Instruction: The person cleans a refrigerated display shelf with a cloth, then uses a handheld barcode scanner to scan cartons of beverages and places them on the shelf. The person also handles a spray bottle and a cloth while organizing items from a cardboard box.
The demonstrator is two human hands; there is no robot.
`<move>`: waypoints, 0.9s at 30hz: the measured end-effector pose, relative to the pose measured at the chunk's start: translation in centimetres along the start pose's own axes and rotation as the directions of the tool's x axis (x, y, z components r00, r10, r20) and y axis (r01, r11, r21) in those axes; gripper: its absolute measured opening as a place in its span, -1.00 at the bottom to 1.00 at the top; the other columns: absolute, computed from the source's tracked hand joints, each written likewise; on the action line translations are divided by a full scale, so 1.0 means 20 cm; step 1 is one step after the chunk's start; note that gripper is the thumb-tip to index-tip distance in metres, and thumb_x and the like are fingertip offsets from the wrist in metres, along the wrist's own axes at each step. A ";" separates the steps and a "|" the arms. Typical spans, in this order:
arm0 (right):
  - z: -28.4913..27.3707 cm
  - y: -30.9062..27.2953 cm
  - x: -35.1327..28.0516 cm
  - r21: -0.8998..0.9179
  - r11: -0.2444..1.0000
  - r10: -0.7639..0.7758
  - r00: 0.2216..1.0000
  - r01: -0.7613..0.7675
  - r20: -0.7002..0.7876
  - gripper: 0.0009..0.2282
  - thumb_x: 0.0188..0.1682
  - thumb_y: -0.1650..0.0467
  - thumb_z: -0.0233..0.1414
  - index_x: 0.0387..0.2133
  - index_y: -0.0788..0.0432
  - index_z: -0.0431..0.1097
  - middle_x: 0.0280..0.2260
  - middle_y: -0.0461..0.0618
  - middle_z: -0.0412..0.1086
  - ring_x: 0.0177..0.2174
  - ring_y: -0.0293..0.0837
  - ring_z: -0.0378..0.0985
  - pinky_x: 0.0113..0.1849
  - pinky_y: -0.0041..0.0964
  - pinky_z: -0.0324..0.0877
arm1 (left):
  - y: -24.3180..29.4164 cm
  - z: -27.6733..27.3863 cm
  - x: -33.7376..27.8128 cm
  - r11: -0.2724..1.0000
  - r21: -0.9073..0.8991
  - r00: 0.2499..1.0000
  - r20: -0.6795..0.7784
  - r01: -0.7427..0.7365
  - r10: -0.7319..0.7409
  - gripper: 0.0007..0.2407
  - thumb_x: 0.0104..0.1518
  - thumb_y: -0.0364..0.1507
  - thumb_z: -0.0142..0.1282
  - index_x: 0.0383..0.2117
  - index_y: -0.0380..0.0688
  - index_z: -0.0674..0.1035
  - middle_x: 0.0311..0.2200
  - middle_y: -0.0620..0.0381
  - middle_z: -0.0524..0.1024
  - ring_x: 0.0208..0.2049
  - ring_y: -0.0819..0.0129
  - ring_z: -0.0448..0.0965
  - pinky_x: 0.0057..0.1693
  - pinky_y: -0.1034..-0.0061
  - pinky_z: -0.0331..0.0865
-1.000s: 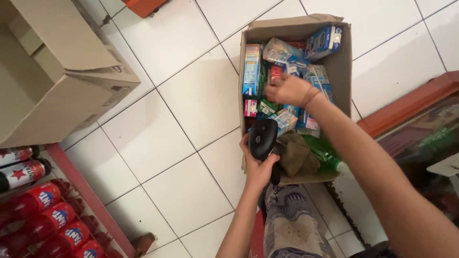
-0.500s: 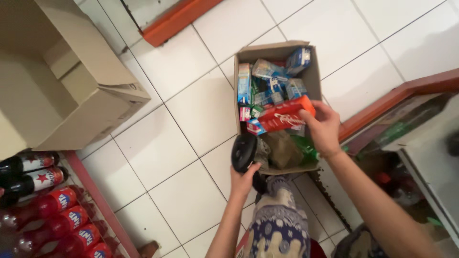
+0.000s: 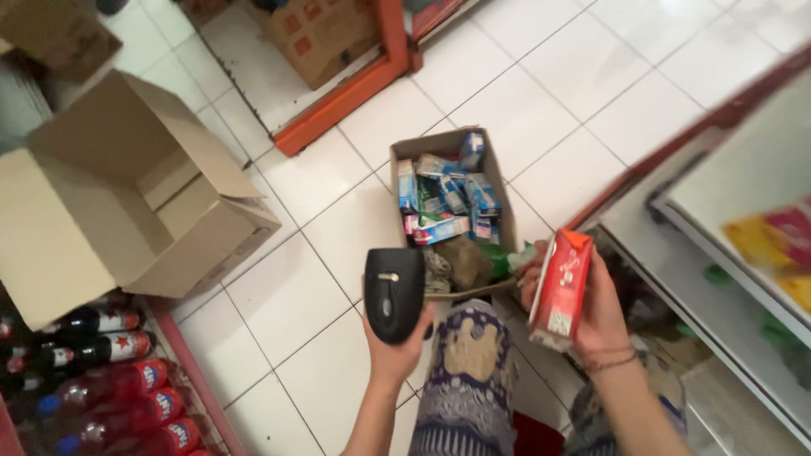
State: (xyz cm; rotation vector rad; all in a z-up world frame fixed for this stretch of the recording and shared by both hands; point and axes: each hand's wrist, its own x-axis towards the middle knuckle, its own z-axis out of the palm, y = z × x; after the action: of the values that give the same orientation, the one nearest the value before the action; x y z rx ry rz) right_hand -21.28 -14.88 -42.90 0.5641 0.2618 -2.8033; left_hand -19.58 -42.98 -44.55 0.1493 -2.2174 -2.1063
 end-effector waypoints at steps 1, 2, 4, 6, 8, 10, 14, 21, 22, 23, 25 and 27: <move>0.01 0.01 -0.11 0.058 0.998 0.035 0.997 -0.039 0.068 -0.38 0.06 0.05 0.08 0.17 0.32 0.22 -0.18 0.06 0.39 -0.18 -0.03 0.43 -0.12 -0.07 0.41 | 0.06 0.02 -0.09 0.999 0.033 0.998 0.049 -0.033 0.031 -0.66 0.04 -0.54 0.43 -0.08 -0.30 0.55 -0.32 0.07 0.66 -0.32 0.40 0.66 -0.11 0.51 0.55; 0.01 0.01 -0.23 0.114 0.991 0.060 0.989 -0.076 0.139 -0.34 0.03 0.05 0.10 0.18 0.33 0.19 -0.18 0.08 0.38 -0.18 -0.03 0.42 -0.14 -0.08 0.42 | 0.11 0.04 -0.18 0.996 0.064 0.993 0.105 -0.068 0.061 -0.70 0.05 -0.54 0.45 -0.12 -0.29 0.60 -0.31 0.05 0.68 -0.31 0.39 0.67 -0.11 0.50 0.57; 0.00 0.01 -0.43 -0.022 0.999 0.026 0.993 -0.024 0.119 -0.26 -0.01 0.07 0.11 0.28 0.38 0.11 -0.15 0.11 0.37 -0.18 -0.06 0.40 -0.16 -0.17 0.40 | 0.22 0.11 -0.31 0.985 0.090 0.977 0.168 -0.145 0.129 -0.67 0.03 -0.54 0.46 -0.11 -0.30 0.58 -0.26 0.03 0.67 -0.26 0.37 0.67 -0.08 0.48 0.56; -0.04 -0.01 -0.63 -0.142 0.989 -0.024 0.991 0.043 0.129 -0.23 -0.03 0.12 0.11 0.32 0.43 0.07 -0.13 0.13 0.37 -0.17 -0.07 0.40 -0.15 -0.18 0.40 | 0.34 0.18 -0.49 0.970 0.082 0.961 0.183 -0.227 0.209 -0.53 -0.05 -0.52 0.45 -0.02 -0.32 0.45 -0.19 0.02 0.61 -0.18 0.37 0.65 -0.03 0.48 0.51; -0.08 -0.03 -0.81 -0.250 0.961 -0.081 0.982 0.122 0.169 -0.25 -0.03 0.18 0.10 0.32 0.47 0.06 -0.10 0.13 0.38 -0.15 -0.05 0.42 -0.12 -0.13 0.42 | 0.46 0.22 -0.62 0.996 0.010 0.950 0.302 -0.092 0.085 -0.54 -0.04 -0.52 0.41 -0.01 -0.31 0.45 -0.25 0.03 0.61 -0.24 0.37 0.65 -0.08 0.49 0.53; -0.12 -0.03 -0.98 -0.319 0.932 -0.162 0.985 0.170 0.053 -0.30 -0.02 0.15 0.05 0.29 0.38 0.10 -0.07 0.19 0.40 -0.09 0.00 0.47 -0.06 -0.08 0.44 | 0.53 0.28 -0.72 1.000 -0.028 0.923 0.384 0.005 0.006 -0.54 -0.05 -0.52 0.41 -0.01 -0.31 0.45 -0.25 0.04 0.61 -0.25 0.36 0.65 -0.08 0.48 0.54; -0.17 0.00 -1.28 -0.104 0.984 -0.124 0.973 0.146 0.192 -0.42 0.22 0.09 -0.03 0.24 0.38 0.15 0.03 0.39 0.40 -0.09 0.24 0.50 -0.13 0.12 0.45 | 0.63 0.38 -0.90 0.994 -0.066 0.895 0.434 -0.085 0.106 -0.45 -0.08 -0.53 0.44 0.06 -0.33 0.38 -0.15 0.04 0.56 -0.14 0.36 0.60 0.01 0.47 0.49; -0.24 0.07 -1.70 -0.294 0.917 -0.344 0.905 0.268 -0.251 -0.52 0.07 0.19 -0.18 0.15 0.25 0.26 -0.03 0.23 0.45 -0.13 0.05 0.60 -0.09 0.09 0.53 | 0.85 0.46 -1.10 0.998 -0.060 0.730 0.682 0.014 0.031 -0.42 -0.07 -0.55 0.38 0.14 -0.27 0.37 -0.11 0.07 0.58 -0.10 0.43 0.61 0.03 0.52 0.49; -0.26 0.07 -1.74 -0.310 0.910 -0.359 0.898 0.277 -0.253 -0.52 0.09 0.19 -0.19 0.15 0.27 0.26 -0.04 0.24 0.46 -0.14 0.06 0.59 -0.11 0.09 0.53 | 0.89 0.47 -1.11 0.999 -0.039 0.691 0.723 -0.008 0.034 -0.47 -0.06 -0.55 0.38 0.10 -0.28 0.41 -0.15 0.05 0.59 -0.14 0.41 0.61 0.01 0.51 0.49; -0.28 0.07 -1.79 -0.325 0.901 -0.374 0.892 0.286 -0.255 -0.53 0.11 0.19 -0.20 0.15 0.28 0.27 -0.04 0.25 0.46 -0.16 0.06 0.59 -0.13 0.09 0.53 | 0.93 0.48 -1.12 0.999 -0.020 0.648 0.760 -0.032 0.036 -0.51 -0.06 -0.55 0.37 0.05 -0.28 0.45 -0.19 0.03 0.60 -0.19 0.38 0.60 -0.01 0.50 0.49; -0.34 0.06 -1.87 -0.302 0.887 -0.419 0.885 0.350 -0.205 -0.52 0.16 0.19 -0.19 0.14 0.36 0.29 -0.06 0.29 0.47 -0.16 0.07 0.60 -0.17 0.03 0.51 | 0.99 0.52 -1.14 0.991 -0.028 0.560 0.823 -0.134 0.100 -0.59 -0.07 -0.56 0.36 -0.04 -0.29 0.52 -0.19 -0.01 0.58 -0.21 0.30 0.61 -0.03 0.47 0.49; -0.41 0.07 -1.94 -0.270 0.879 -0.444 0.881 0.393 -0.165 -0.52 0.15 0.18 -0.20 0.10 0.37 0.31 -0.09 0.28 0.49 -0.19 0.07 0.61 -0.22 0.01 0.52 | 1.06 0.55 -1.15 0.955 -0.089 0.449 0.867 -0.282 0.214 -0.64 -0.10 -0.56 0.35 -0.12 -0.29 0.58 -0.11 -0.04 0.52 -0.18 0.20 0.63 -0.03 0.43 0.50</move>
State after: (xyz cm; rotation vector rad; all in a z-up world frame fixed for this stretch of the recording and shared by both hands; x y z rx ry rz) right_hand 16.51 -5.50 -34.88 0.8549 0.8397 -3.0515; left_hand 1.45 -28.22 -23.76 -1.5186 -2.4721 -2.1498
